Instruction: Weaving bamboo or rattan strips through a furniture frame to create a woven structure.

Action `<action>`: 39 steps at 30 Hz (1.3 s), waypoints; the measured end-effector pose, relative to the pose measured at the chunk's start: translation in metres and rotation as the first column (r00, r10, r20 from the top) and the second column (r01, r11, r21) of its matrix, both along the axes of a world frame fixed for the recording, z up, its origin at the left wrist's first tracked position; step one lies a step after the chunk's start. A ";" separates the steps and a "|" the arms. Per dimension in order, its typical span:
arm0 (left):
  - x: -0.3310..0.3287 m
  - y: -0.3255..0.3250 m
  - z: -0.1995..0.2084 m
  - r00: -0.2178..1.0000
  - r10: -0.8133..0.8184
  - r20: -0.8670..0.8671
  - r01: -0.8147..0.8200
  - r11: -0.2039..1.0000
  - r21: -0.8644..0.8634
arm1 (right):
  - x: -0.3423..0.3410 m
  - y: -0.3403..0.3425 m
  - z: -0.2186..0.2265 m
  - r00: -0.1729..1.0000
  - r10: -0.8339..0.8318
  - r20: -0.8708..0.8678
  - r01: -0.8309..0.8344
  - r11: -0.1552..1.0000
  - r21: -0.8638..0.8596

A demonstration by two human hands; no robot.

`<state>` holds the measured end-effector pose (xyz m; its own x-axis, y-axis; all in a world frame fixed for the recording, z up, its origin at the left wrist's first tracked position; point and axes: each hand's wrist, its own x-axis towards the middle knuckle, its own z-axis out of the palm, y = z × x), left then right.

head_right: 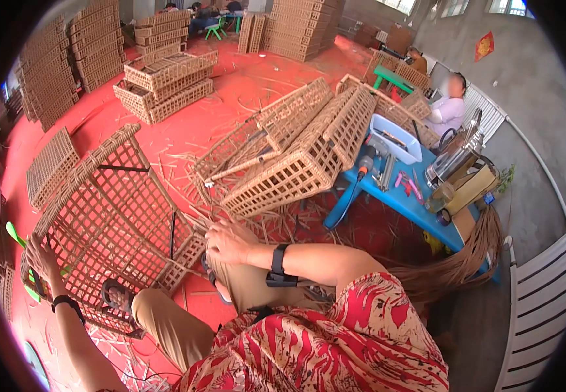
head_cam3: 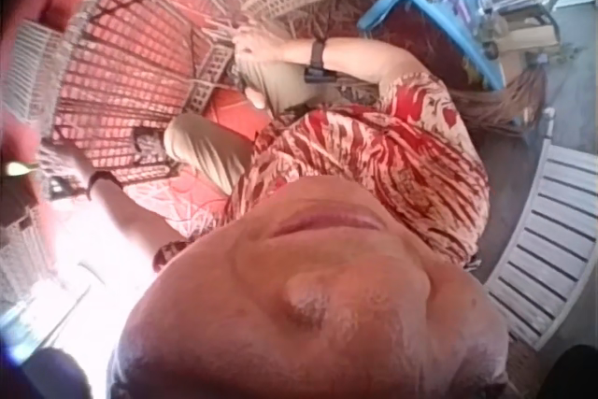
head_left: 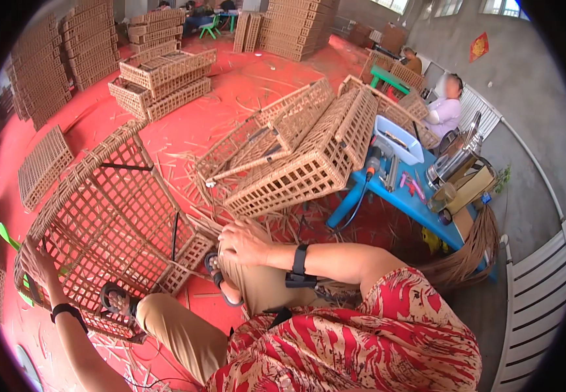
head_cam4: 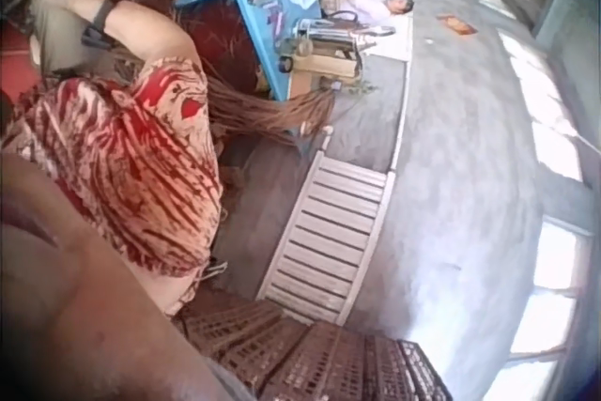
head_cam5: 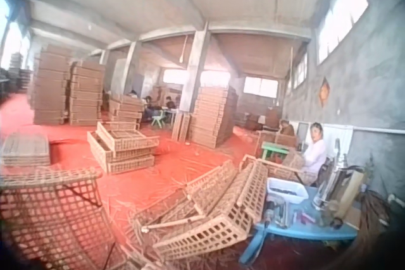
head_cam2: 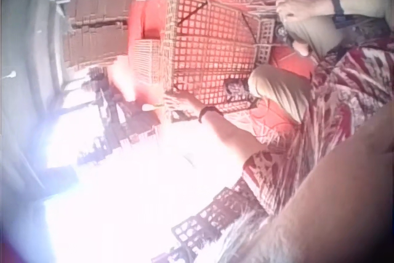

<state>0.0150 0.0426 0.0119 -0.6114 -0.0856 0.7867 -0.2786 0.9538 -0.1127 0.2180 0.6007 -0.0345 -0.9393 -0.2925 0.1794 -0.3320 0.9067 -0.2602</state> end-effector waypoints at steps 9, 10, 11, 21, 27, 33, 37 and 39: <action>-0.003 0.000 0.006 1.000 0.003 0.031 -0.002 0.999 -0.040 | -0.010 0.006 0.004 0.997 -0.009 0.073 0.013 0.998 -0.055; -0.004 0.004 0.010 1.000 0.002 0.006 -0.002 0.999 -0.044 | -0.012 0.010 -0.004 0.999 0.029 0.022 -0.027 0.997 -0.074; -0.003 0.009 0.011 0.999 0.027 0.046 -0.026 0.999 -0.022 | -0.012 0.011 -0.009 0.997 0.067 -0.031 -0.069 0.994 -0.089; 0.003 0.011 0.008 0.998 0.033 0.046 -0.034 0.999 0.015 | -0.004 0.004 0.005 1.000 0.001 0.003 -0.001 0.999 -0.052; 0.004 0.015 0.009 0.997 0.028 0.071 -0.032 0.998 0.060 | -0.004 0.003 0.012 0.998 -0.010 0.065 0.012 0.999 -0.040; 0.007 0.019 0.011 0.997 0.016 0.081 -0.022 0.997 0.070 | -0.004 0.005 0.014 0.998 -0.015 0.062 0.016 0.999 -0.030; 0.007 0.019 0.012 0.996 0.027 0.084 -0.034 0.997 0.074 | -0.005 0.005 0.014 0.998 -0.019 0.052 0.020 1.000 -0.021; 0.007 0.017 0.010 0.997 0.024 0.076 -0.028 0.997 0.065 | -0.004 0.005 0.014 0.999 -0.015 0.051 0.016 0.999 -0.030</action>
<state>0.0220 0.0600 0.0223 -0.6654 -0.1526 0.7307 -0.2965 0.9524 -0.0711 0.2136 0.6054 -0.0208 -0.9518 -0.2730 0.1401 -0.3038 0.9029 -0.3041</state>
